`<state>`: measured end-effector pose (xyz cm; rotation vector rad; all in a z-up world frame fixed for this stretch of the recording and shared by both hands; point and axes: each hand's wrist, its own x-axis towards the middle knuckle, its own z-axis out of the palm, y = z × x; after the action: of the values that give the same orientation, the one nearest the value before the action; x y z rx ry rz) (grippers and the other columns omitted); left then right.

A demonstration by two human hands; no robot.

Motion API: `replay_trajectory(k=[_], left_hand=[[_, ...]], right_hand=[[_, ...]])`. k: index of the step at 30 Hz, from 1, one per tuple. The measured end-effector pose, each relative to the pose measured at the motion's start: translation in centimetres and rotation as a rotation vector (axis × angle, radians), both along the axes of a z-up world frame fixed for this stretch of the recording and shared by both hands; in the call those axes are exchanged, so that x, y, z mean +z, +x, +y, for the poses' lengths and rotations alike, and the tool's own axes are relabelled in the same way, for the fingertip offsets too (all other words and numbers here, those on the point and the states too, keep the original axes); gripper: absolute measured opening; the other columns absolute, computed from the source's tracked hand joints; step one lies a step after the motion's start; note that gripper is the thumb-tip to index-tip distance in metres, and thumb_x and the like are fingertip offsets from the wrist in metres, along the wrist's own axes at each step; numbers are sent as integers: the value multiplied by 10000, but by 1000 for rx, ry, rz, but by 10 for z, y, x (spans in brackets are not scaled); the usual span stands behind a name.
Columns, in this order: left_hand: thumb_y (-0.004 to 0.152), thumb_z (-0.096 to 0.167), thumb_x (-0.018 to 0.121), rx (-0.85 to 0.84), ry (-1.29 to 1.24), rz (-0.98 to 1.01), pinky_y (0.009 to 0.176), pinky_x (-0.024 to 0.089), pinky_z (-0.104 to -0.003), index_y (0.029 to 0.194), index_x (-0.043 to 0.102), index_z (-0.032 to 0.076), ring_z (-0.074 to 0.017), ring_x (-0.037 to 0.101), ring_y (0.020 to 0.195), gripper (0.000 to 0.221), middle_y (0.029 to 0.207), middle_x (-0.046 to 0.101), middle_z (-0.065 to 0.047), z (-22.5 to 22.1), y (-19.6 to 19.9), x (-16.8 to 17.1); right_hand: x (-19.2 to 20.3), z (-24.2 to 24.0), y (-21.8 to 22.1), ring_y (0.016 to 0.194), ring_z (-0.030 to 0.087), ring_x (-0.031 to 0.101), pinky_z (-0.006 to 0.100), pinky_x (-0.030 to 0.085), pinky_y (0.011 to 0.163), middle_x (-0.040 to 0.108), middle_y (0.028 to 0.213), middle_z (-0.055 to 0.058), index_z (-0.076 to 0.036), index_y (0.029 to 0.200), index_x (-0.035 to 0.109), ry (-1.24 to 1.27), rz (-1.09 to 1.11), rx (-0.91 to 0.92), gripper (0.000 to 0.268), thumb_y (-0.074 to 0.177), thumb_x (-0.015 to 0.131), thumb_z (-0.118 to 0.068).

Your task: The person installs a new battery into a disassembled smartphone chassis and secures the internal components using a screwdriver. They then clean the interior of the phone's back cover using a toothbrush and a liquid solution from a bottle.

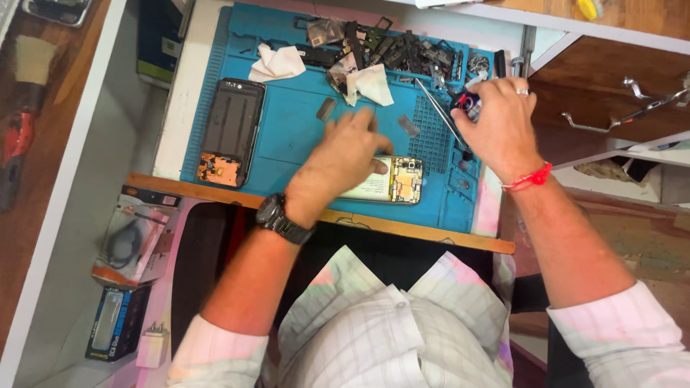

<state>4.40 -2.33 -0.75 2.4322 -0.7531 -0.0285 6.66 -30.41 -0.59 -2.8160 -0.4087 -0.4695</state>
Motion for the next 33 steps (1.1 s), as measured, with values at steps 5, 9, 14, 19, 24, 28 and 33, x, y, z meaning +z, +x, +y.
replay_trajectory(k=[5,9,14,19,24,28,33], left_hand=[[787,169,878,265,-188,-226,838,559,-450,955,719,52,-377,674,1003,260,1101,641,-159,27,55,0],[771,119,868,328,-161,-145,803,537,-458,1013,692,21,-385,663,982,315,1082,641,-168,37,74,2],[849,55,761,278,-79,-121,852,535,-440,1070,711,64,-353,665,1019,226,1089,651,-136,36,68,-13],[885,22,669,222,8,-265,872,520,-444,1084,726,100,-376,639,1049,221,1080,643,-156,35,71,-17],[913,27,663,210,19,-272,890,509,-483,1160,655,24,-406,629,1047,247,1091,642,-189,33,73,-11],[952,69,655,344,-111,-88,844,503,-504,1122,618,-17,-428,626,1013,194,1102,650,-199,34,71,-12],[944,57,667,505,-225,-405,820,517,-465,992,673,-12,-386,644,917,84,994,640,-203,93,100,-14]], right_hand=[[12,3,-10,1117,395,607,482,473,971,671,1122,193,-10,1137,672,156,-39,4,350,898,866,-176],[32,1,-25,1019,377,670,437,536,888,660,1127,207,16,1169,653,290,-43,-2,364,918,858,-150],[39,-3,-35,1017,363,682,425,543,888,673,1120,195,19,1168,656,309,-12,29,360,912,851,-142],[40,-7,-36,1022,356,684,425,540,889,680,1118,200,22,1184,664,306,10,32,367,922,853,-153],[44,-8,-38,1037,356,685,424,541,898,681,1126,207,28,1186,667,317,2,34,376,915,851,-157],[44,-10,-37,1057,353,687,423,542,922,684,1147,209,32,1194,671,320,3,35,378,920,848,-159],[42,-14,-37,1063,352,687,422,541,929,687,1153,209,44,1171,668,316,-2,47,365,925,845,-160]])
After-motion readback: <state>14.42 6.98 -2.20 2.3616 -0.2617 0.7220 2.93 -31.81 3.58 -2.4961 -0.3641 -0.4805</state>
